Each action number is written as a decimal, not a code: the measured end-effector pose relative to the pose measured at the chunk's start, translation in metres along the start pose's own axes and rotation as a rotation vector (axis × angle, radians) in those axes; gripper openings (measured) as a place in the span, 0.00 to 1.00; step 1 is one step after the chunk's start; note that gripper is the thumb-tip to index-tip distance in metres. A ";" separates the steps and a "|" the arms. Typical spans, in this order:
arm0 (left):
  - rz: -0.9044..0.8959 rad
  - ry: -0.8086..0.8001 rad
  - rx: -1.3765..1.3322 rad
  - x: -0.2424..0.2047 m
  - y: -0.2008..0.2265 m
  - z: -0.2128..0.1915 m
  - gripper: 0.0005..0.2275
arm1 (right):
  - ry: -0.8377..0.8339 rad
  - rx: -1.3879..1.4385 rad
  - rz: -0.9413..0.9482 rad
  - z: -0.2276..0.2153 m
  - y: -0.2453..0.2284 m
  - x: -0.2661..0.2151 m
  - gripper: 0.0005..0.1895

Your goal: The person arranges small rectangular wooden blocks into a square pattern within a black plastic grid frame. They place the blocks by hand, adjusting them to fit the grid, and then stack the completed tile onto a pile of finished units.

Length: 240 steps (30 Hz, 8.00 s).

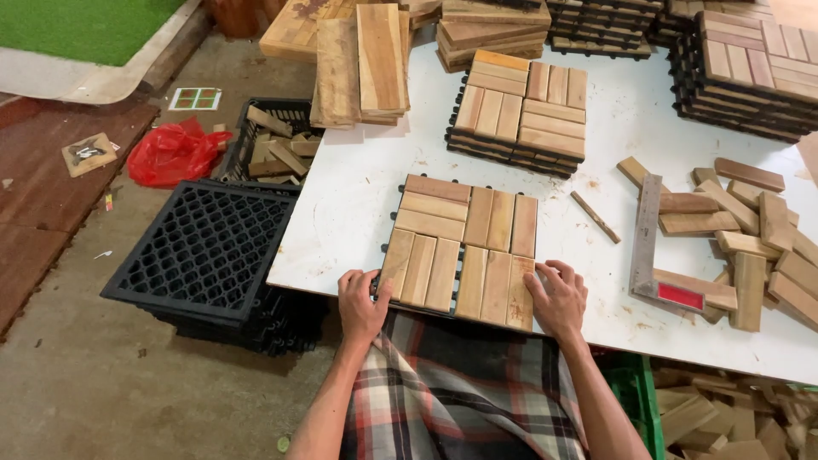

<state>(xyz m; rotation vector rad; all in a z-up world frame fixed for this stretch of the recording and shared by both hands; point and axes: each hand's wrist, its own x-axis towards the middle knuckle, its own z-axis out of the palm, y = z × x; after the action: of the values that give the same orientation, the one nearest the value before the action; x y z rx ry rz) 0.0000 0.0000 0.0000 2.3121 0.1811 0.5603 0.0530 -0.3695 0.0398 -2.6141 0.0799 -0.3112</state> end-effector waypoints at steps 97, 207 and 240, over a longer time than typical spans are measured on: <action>0.041 -0.004 0.048 -0.002 -0.012 0.006 0.25 | -0.250 -0.231 -0.254 0.034 -0.108 -0.048 0.28; -0.716 -0.431 -0.838 -0.050 0.151 0.049 0.24 | -0.255 0.901 0.523 -0.063 -0.126 -0.054 0.27; -1.110 0.171 -1.033 -0.052 0.152 -0.048 0.31 | -0.459 0.004 -0.494 -0.005 -0.077 -0.054 0.31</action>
<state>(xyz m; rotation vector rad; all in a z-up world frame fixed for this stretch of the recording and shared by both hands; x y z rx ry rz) -0.0735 -0.0939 0.1183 0.9167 0.9254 0.1616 -0.0011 -0.2988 0.0705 -2.6000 -0.7254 0.1315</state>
